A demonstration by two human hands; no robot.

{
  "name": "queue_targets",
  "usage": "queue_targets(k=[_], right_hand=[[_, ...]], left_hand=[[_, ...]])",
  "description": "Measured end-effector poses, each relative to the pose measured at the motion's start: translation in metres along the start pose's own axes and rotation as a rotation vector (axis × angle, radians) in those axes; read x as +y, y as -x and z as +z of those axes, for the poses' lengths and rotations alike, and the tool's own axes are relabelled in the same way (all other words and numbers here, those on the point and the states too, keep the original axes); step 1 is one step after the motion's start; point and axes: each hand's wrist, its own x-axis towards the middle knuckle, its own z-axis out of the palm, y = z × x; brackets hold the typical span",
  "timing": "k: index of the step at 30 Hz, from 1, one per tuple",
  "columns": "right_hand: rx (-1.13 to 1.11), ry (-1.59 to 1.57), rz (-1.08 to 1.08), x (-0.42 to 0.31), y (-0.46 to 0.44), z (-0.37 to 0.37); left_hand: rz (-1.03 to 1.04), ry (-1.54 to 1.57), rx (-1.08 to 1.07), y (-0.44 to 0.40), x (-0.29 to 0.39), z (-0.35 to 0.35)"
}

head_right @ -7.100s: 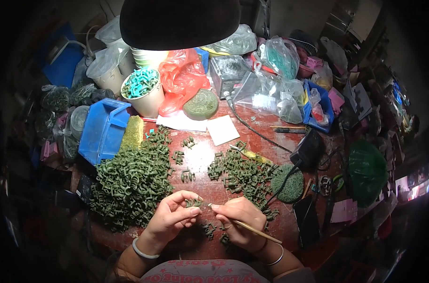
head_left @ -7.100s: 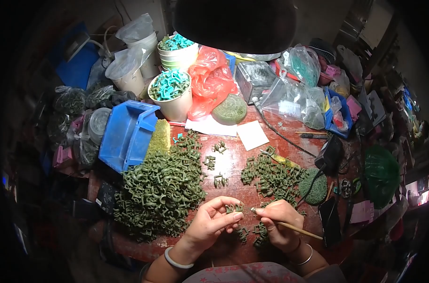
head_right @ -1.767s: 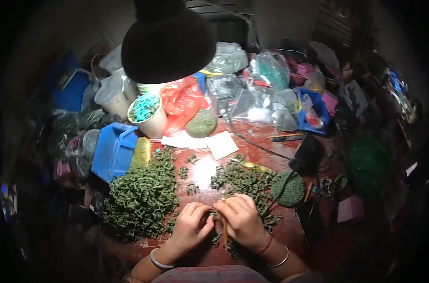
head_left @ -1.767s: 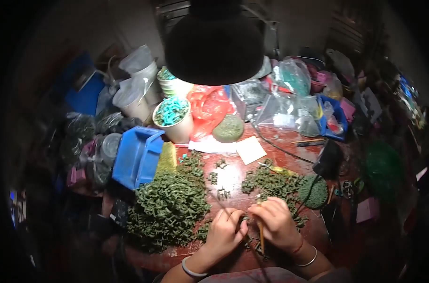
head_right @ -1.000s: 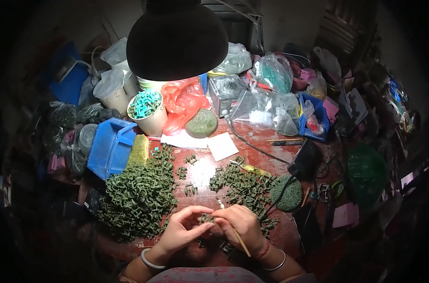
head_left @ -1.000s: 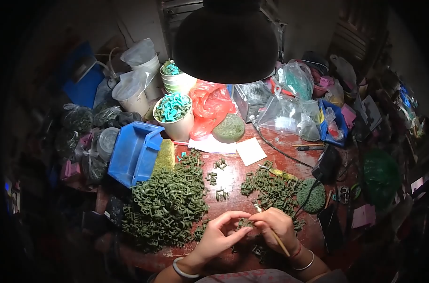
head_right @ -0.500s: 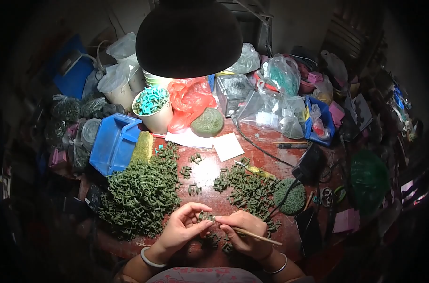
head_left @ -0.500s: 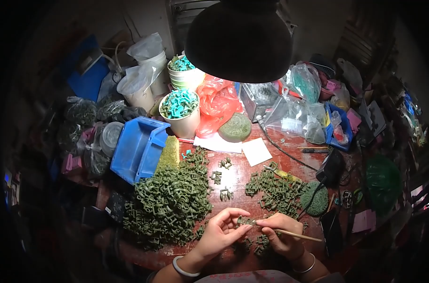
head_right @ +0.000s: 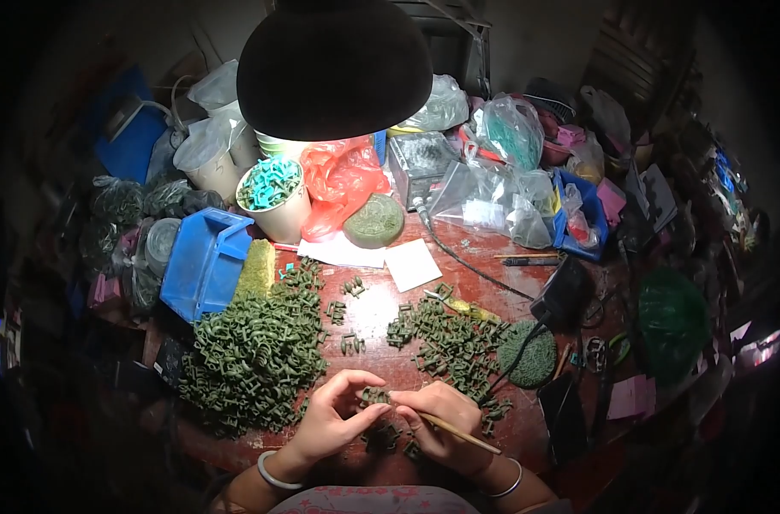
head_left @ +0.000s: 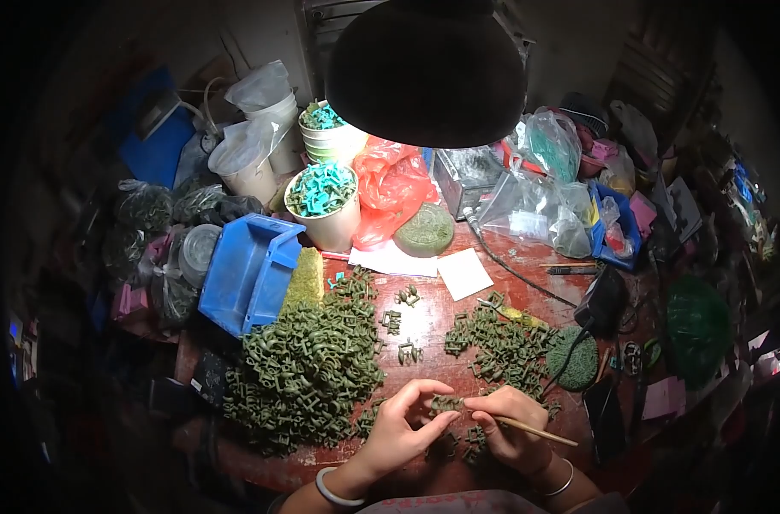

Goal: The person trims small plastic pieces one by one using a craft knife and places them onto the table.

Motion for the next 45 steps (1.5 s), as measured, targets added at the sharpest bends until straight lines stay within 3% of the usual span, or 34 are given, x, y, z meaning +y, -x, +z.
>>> queue_targets(k=[3,6,18,22,25,30,45], right_hand=[[-0.04,-0.059,-0.005,-0.001,-0.001,-0.001],[0.033,-0.022,0.027,0.002,0.0,-0.001],[-0.043,-0.024,0.009,-0.002,-0.004,-0.002],[0.082,0.03,-0.027,0.004,0.003,0.0],[0.023,-0.07,0.035,0.002,0.003,-0.003],[0.099,-0.474,0.479,-0.004,0.002,-0.008],[0.008,-0.695,0.548,0.009,0.004,-0.005]], left_hand=[[-0.129,0.266,-0.069,-0.001,0.006,-0.005],[-0.112,0.391,-0.101,-0.003,0.002,-0.007],[-0.233,0.546,-0.089,-0.003,0.008,-0.011],[-0.231,0.56,-0.077,-0.004,0.005,-0.012],[-0.236,0.588,-0.081,-0.004,0.008,-0.011],[-0.264,0.569,-0.139,-0.002,0.009,-0.012],[-0.318,0.604,-0.203,-0.002,0.015,-0.013]])
